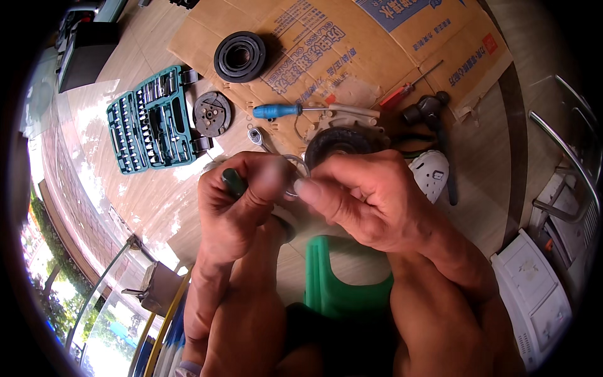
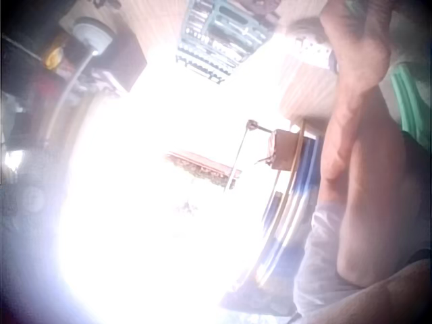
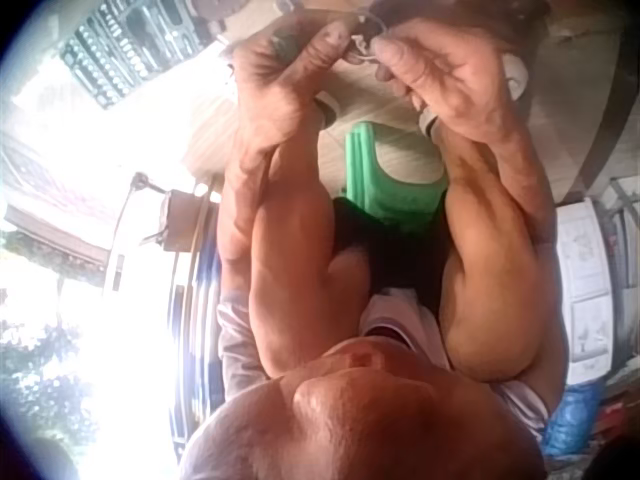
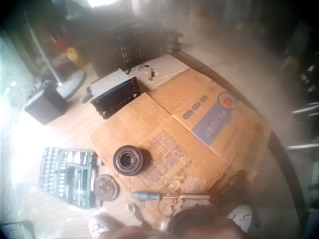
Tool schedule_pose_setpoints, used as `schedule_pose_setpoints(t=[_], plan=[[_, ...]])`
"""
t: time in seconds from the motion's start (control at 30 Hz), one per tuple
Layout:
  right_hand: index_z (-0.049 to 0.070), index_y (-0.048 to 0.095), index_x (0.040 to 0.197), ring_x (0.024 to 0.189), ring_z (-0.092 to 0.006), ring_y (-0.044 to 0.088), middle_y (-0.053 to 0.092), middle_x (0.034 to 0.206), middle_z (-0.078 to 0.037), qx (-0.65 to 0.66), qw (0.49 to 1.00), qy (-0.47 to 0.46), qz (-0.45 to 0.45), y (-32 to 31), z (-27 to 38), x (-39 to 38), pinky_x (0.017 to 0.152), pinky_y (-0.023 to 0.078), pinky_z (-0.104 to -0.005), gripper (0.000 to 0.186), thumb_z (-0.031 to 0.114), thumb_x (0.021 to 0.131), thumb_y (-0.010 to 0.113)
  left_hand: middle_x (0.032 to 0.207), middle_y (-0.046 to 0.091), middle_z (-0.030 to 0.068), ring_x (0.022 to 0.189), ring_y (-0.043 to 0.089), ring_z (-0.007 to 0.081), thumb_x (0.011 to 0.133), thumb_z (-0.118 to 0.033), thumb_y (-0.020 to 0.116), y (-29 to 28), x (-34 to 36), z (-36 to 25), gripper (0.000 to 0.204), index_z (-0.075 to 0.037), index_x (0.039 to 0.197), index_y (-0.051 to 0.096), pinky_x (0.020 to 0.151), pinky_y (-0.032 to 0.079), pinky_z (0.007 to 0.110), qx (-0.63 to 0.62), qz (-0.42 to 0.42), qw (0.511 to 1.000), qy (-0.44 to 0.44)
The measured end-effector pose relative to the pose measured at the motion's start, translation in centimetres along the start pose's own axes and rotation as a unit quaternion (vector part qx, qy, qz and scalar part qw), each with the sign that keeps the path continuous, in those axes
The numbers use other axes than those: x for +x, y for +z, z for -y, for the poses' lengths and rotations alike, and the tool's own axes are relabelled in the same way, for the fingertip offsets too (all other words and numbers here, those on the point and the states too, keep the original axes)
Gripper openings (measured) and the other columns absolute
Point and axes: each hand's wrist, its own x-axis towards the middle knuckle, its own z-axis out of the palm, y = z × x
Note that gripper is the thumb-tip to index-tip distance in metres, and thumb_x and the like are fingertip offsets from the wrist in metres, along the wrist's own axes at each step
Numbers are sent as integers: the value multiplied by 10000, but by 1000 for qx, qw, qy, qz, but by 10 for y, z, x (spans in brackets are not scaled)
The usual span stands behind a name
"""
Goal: The person removes and reinstalls components from an AC compressor assembly using screwdrivers and snap ring pliers. They remove a clutch plate and pulley, then use a hammer and screwdriver to reinstall parts while working on a cardboard box.
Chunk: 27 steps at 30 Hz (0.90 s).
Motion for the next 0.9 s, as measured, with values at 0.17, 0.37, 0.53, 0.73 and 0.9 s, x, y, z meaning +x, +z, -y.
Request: schedule_pose_setpoints(t=[0.17, 0.37, 0.53, 0.73, 0.9], plan=[[-1, 681, 895, 533, -97, 568, 593, 625, -38, -41, 998, -39, -2, 1, 2, 1, 495, 434, -276, 179, 127, 1019, 684, 972, 742, 60, 875, 665, 110, 1007, -60, 689, -3, 0, 0, 159, 44, 1124, 711, 799, 536, 275, -36, 19, 999, -5], [-20, 665, 882, 530, -72, 583, 622, 637, -22, 53, 998, 41, -22, -1, 23, 5, 488, 432, -258, 199, 122, 1022, 673, 913, 729, 81, 780, 656, 133, 1015, -132, 708, 8, 10, -7, 180, 40, 1065, 718, 683, 504, 269, -75, 1, 996, 51], [-8, 667, 912, 497, -40, 531, 641, 665, -21, -162, 978, -107, -79, -23, 4, 25, 444, 389, -206, 242, 186, 1058, 650, 860, 710, 42, 680, 559, 65, 1028, -190, 703, 13, 22, -7, 217, 19, 1083, 725, 602, 402, 217, -60, -31, 997, 26], [-25, 707, 876, 576, -85, 567, 624, 657, -26, -213, 965, 13, -150, -73, -29, 72, 545, 463, -285, 322, 247, 1038, 649, 875, 690, 20, 686, 543, 62, 1012, -197, 724, -9, 0, 11, 223, 6, 1106, 727, 621, 413, 238, -106, -120, 986, -52], [-16, 710, 951, 585, -78, 546, 622, 710, -8, -266, 951, 59, -149, -99, -96, 99, 531, 443, -276, 345, 307, 1050, 639, 929, 692, 12, 789, 575, 67, 1030, -196, 699, -6, -12, 14, 251, 17, 1164, 709, 712, 438, 243, 26, -91, 994, -54]])
